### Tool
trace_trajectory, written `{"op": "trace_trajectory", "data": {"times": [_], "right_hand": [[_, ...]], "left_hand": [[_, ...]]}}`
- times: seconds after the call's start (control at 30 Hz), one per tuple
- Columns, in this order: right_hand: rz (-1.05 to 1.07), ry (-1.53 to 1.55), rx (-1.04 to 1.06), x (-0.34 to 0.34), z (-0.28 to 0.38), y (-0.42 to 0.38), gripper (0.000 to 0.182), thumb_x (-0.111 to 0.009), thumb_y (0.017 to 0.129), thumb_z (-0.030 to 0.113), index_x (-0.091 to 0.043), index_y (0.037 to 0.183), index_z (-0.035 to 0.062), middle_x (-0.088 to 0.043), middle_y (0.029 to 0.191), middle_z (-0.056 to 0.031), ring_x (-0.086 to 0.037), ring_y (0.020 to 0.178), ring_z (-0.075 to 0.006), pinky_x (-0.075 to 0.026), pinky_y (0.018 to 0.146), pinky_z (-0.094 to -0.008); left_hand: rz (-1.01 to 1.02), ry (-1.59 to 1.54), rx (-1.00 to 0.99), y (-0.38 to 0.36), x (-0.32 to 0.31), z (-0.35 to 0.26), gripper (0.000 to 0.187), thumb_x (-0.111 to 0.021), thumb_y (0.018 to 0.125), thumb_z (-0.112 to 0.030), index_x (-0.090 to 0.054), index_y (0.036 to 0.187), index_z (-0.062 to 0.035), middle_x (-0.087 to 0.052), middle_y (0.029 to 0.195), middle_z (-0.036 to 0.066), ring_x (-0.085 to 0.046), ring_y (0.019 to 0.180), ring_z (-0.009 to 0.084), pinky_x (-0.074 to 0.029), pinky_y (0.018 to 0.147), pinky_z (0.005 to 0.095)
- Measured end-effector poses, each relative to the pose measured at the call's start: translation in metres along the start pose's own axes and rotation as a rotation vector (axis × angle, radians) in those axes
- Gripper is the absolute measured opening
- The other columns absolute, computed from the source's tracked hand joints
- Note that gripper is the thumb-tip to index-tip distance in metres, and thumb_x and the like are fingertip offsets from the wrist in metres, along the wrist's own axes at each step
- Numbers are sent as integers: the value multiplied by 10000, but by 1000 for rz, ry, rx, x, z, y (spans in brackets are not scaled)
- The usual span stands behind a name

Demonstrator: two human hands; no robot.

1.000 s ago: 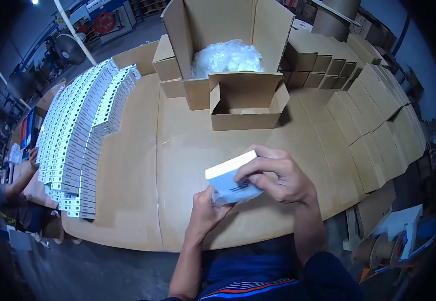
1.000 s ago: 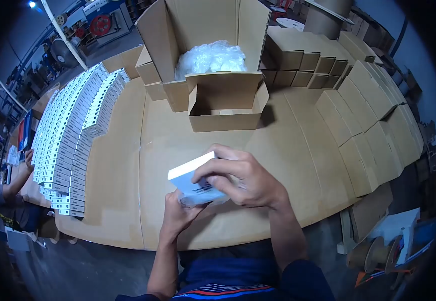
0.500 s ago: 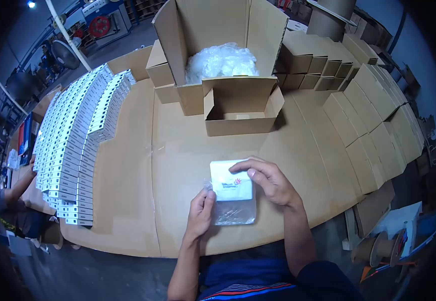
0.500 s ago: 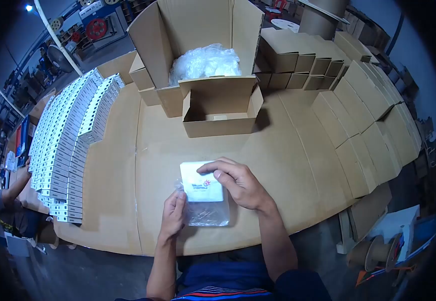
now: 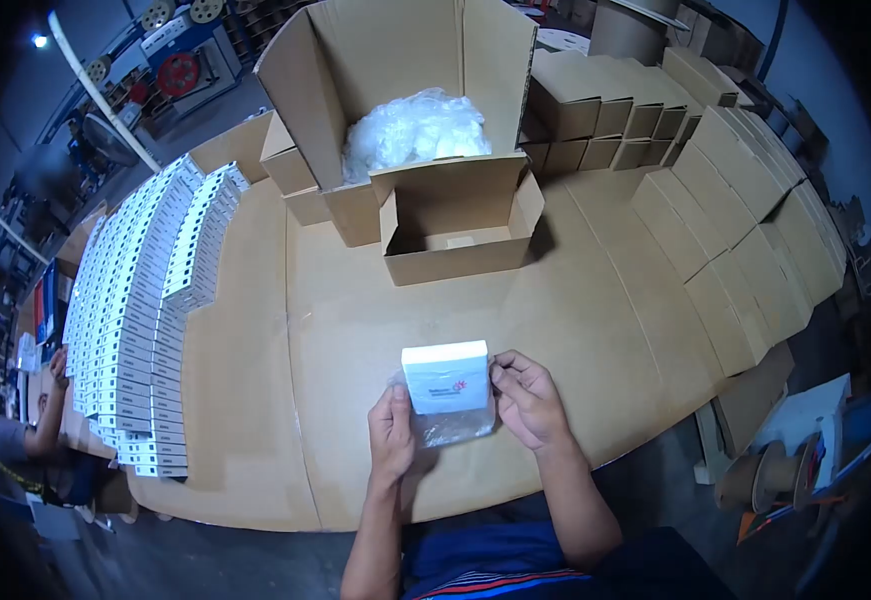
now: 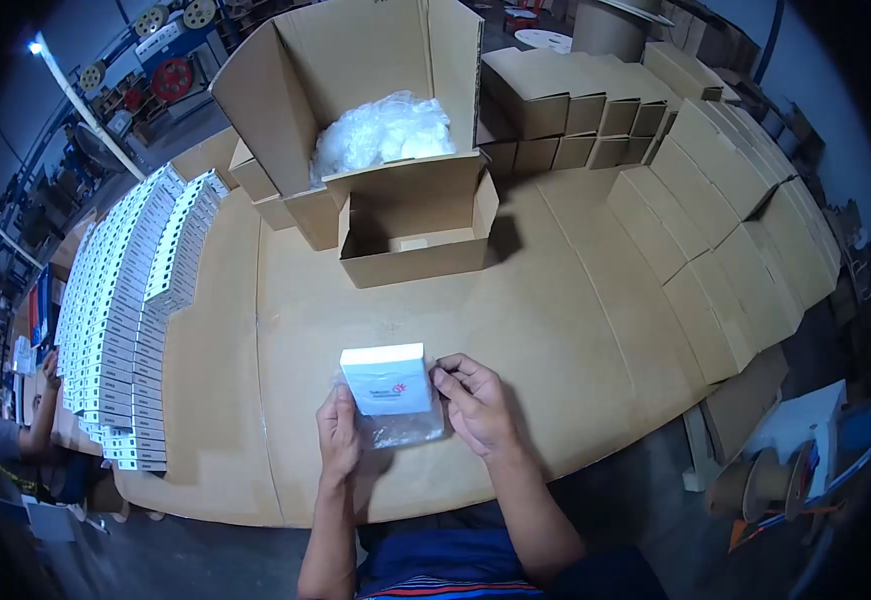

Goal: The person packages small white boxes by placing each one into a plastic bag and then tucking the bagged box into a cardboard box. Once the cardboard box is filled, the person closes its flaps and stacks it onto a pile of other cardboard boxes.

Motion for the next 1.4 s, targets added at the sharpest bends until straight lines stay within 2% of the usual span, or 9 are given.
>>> {"op": "trace_trajectory", "data": {"times": [0.2,0.4,0.53,0.63,0.9,1.0,1.13,1.27,1.4], "right_hand": [[8,-186,134,-7,6,-1,133,-567,1060,70,-619,1172,21,-697,1163,-165,-656,1151,-244,-509,1039,-396],[41,-66,229,-48,17,-5,385,-632,1050,230,-532,1341,0,-644,1283,-198,-627,1219,-292,-480,1081,-423],[-18,-553,208,-30,7,-7,478,-730,961,44,-504,1375,-32,-631,1285,-136,-608,1218,-196,-477,1076,-347],[-2,-503,245,-28,10,-8,466,-712,944,-39,-507,1363,-51,-641,1254,-119,-614,1189,-168,-492,1060,-329],[215,-779,318,-40,27,-7,95,-665,995,21,-666,1088,-1,-705,1186,-171,-637,1178,-221,-517,1004,-335],[-89,-685,252,-30,36,-12,93,-631,1028,65,-688,1014,-9,-712,1181,-198,-628,1200,-234,-505,1008,-341],[24,-837,634,-53,59,-20,125,-691,954,11,-730,1072,-5,-705,1213,-177,-672,1123,-242,-510,983,-326],[163,-1225,290,-52,36,-12,229,-791,870,24,-777,1097,49,-731,1185,-134,-704,1060,-234,-545,919,-322],[105,-1067,242,-49,38,-7,300,-829,813,9,-771,1106,32,-762,1105,-156,-732,1036,-273,-568,925,-350]], "left_hand": [[-3,-68,-146,1,-18,-29,549,-355,1147,-326,-462,1502,79,-636,1367,226,-620,1252,278,-449,1115,394],[-137,-243,-115,2,-21,-31,600,-361,1142,-371,-382,1541,78,-600,1405,225,-574,1305,270,-431,1126,396],[-103,-325,-122,0,-21,-32,559,-432,1132,-296,-387,1538,85,-605,1380,197,-554,1306,243,-428,1121,386],[-24,43,-228,-2,-29,-55,514,-523,1102,-210,-417,1533,49,-643,1296,157,-586,1225,207,-460,1061,349],[-97,-55,94,-10,-20,-22,251,-582,1079,-164,-709,1171,32,-710,1113,54,-623,982,117,-490,901,275],[-175,-111,126,-9,-15,-16,267,-591,1080,-187,-732,1130,34,-728,1060,53,-625,989,111,-491,906,274],[-229,-109,116,-4,-10,-20,285,-591,1083,-210,-732,1144,31,-727,1034,46,-623,985,108,-498,898,276],[-264,-77,155,-9,-9,-17,279,-571,1094,-225,-701,1077,22,-665,901,6,-577,868,79,-488,798,264],[-296,-164,10,-2,-4,-19,262,-524,1113,-226,-613,981,-19,-565,804,-28,-481,742,41,-432,673,242]]}}
Point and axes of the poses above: each hand's wrist, its own y-axis towards the middle knuckle, its own x-axis out of the back of the hand, z = x × y, the point moved 8 cm from there along y, towards the middle knuckle
